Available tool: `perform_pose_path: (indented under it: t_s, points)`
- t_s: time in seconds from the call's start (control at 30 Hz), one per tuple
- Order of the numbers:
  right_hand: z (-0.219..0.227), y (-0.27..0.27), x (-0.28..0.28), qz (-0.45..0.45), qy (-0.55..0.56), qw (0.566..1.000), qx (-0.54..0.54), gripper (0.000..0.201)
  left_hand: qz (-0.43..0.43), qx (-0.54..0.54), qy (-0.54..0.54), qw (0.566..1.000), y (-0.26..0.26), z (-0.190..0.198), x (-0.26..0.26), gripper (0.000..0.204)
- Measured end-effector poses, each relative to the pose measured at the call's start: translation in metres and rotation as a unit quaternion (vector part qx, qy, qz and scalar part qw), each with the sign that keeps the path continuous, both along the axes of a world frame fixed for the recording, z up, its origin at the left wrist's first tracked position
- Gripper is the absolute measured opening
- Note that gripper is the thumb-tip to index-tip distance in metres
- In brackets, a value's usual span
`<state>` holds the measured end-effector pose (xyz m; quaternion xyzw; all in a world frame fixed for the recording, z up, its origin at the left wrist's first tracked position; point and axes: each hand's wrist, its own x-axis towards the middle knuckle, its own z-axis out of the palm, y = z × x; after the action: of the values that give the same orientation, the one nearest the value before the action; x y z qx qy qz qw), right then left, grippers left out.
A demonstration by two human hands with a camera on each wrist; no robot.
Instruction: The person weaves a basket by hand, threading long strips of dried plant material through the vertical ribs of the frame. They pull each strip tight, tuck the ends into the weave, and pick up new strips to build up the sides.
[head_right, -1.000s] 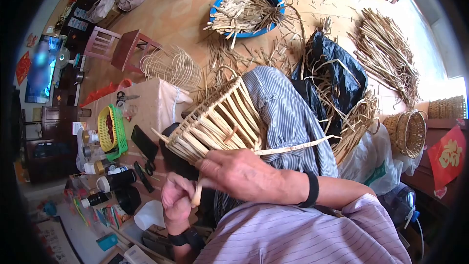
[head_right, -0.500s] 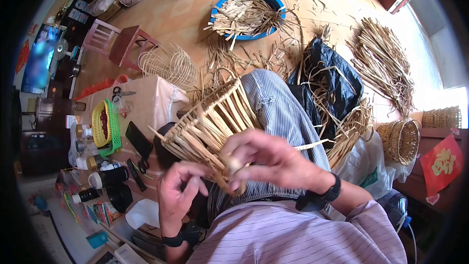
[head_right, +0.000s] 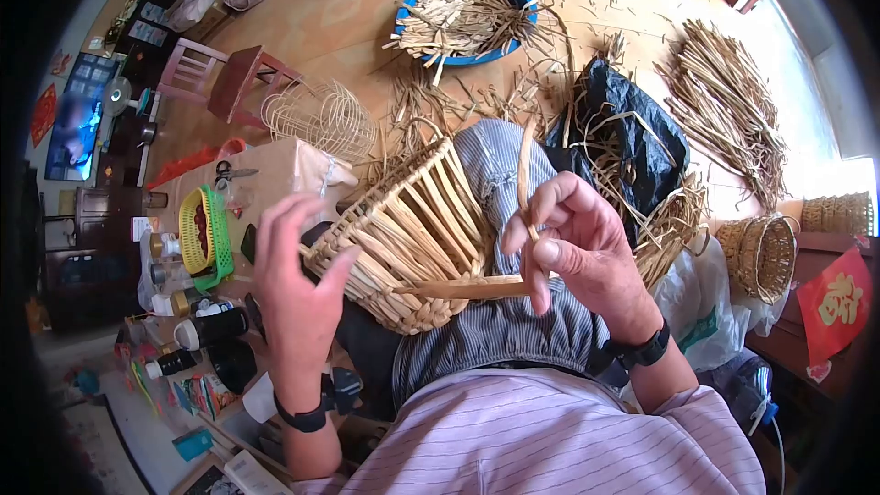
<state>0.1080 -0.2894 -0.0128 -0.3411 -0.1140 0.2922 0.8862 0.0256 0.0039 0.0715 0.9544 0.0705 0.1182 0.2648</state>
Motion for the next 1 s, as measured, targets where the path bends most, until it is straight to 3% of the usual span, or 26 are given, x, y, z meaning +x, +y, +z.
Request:
perform_pose_path:
  t_s: [0.07, 0.1, 0.2, 0.33, 0.47, 0.73, 1.0]
  points:
    - [-0.002, 0.001, 0.006, -0.004, -0.013, 1.0, -0.013, 0.032, 0.006, -0.006, 0.105, 0.994, -0.003, 0.005, 0.005, 0.044]
    - [-0.007, 0.0, 0.01, -0.018, -0.029, 0.999, -0.02, 0.033, -0.027, -0.073, 0.106, 0.991, 0.004, -0.01, 0.006, 0.044]
    - [-0.003, 0.002, 0.015, -0.053, -0.041, 0.995, -0.08, 0.033, -0.029, -0.087, 0.289, 0.953, 0.009, 0.005, 0.03, 0.047]
    - [-0.002, 0.01, 0.007, -0.028, -0.088, 0.967, -0.238, 0.021, -0.13, -0.169, 0.246, 0.946, 0.037, -0.032, 0.04, 0.039]
    - [0.0, 0.025, -0.008, 0.059, -0.17, 0.934, -0.308, 0.026, -0.096, -0.095, 0.298, 0.945, 0.019, -0.013, 0.047, 0.038]
    - [-0.005, 0.04, -0.029, 0.115, -0.266, 0.891, -0.349, 0.024, -0.135, -0.05, 0.276, 0.95, 0.021, -0.015, 0.051, 0.037]
    - [-0.003, 0.044, -0.034, 0.115, -0.213, 0.878, -0.413, 0.017, -0.123, -0.174, 0.32, 0.923, 0.04, -0.04, 0.053, 0.034]
